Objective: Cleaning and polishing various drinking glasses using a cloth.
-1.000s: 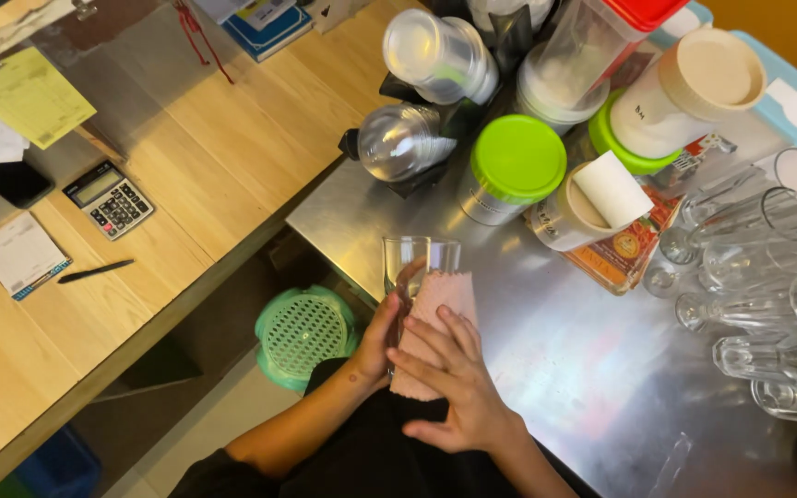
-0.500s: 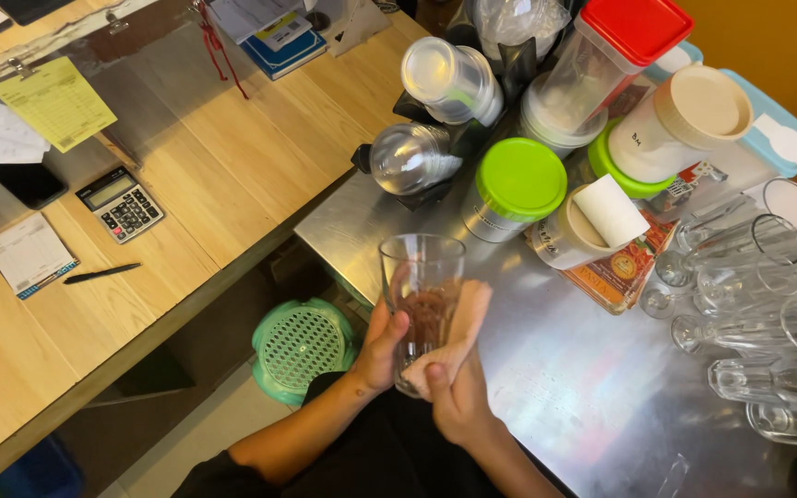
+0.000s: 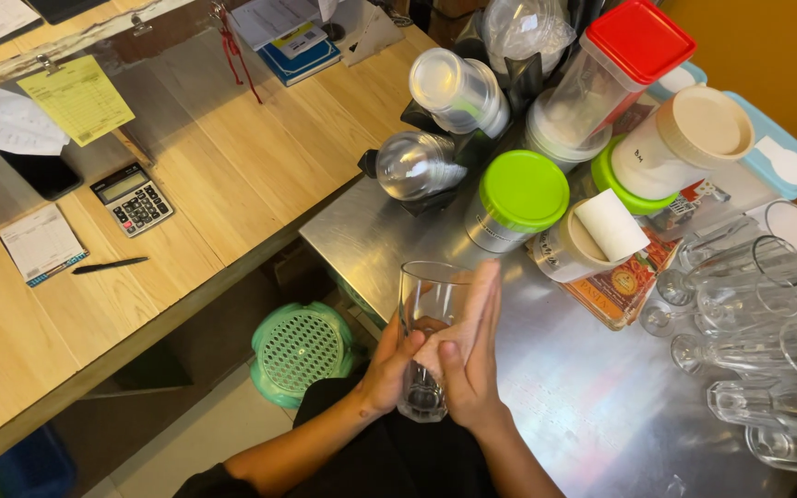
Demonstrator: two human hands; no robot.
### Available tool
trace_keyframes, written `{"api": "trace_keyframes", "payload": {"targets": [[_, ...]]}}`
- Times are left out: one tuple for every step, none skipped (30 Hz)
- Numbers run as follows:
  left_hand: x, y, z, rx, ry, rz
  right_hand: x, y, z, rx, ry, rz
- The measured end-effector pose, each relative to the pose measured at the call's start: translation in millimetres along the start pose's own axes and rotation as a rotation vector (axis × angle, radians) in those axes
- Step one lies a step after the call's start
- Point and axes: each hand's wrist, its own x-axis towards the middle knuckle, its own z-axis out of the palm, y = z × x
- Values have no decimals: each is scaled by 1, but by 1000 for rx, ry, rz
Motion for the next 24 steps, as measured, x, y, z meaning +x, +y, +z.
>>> {"api": "trace_keyframes", "payload": {"targets": [[1,2,0,-1,2,4,-7,8,4,0,-4,-3],[3,5,0,25,32,20,-14,16,7,260,-57,140],[5,7,-1,52,62,35,-22,25,11,519,-110,283],[8,11,-2,51,62,38,-25,22,13,518,-113,282],[10,15,-3,80,103,45,-28,18,15,445,-162,274],[12,20,-4,108,144,52,-31,15,17,372,-210,266],[12,20,-3,109,144,52,-36,16,17,373,-210,265],[13,21,-2,121,179,52,-41,17,16,147,-221,106],[13,23,-1,133,214,50,-46,18,16,-79,-230,-51],[14,19,-2,136,213,49,-43,17,15,-78,-227,-50],[12,15,-3,138,224,22,-41,15,15,-230,-224,-132],[10,12,-4,141,236,-5,-39,13,15,-381,-220,-214],[8,3,-7,143,239,-4,-31,10,14,-378,-221,-215],[6,-6,-11,126,198,-18,-23,7,13,-373,-210,-177],[4,-15,-14,108,155,-32,-15,3,12,-370,-198,-139],[1,-10,-9,109,157,-31,-10,2,11,-367,-199,-140],[1,-6,-4,119,142,-12,-4,2,9,-273,-151,-85],[0,-2,1,130,128,8,3,2,7,-178,-103,-31],[-2,-4,-1,127,129,13,5,4,8,-179,-107,-34],[-4,-5,-2,122,126,6,7,5,9,127,-30,74],[-6,-6,-4,115,126,1,10,7,11,433,44,184],[-6,-4,-6,113,130,8,0,17,13,433,36,181],[-6,-2,-8,67,79,0,-8,28,15,520,36,237],[-5,0,-10,21,28,-6,-16,39,17,607,35,293]]}}
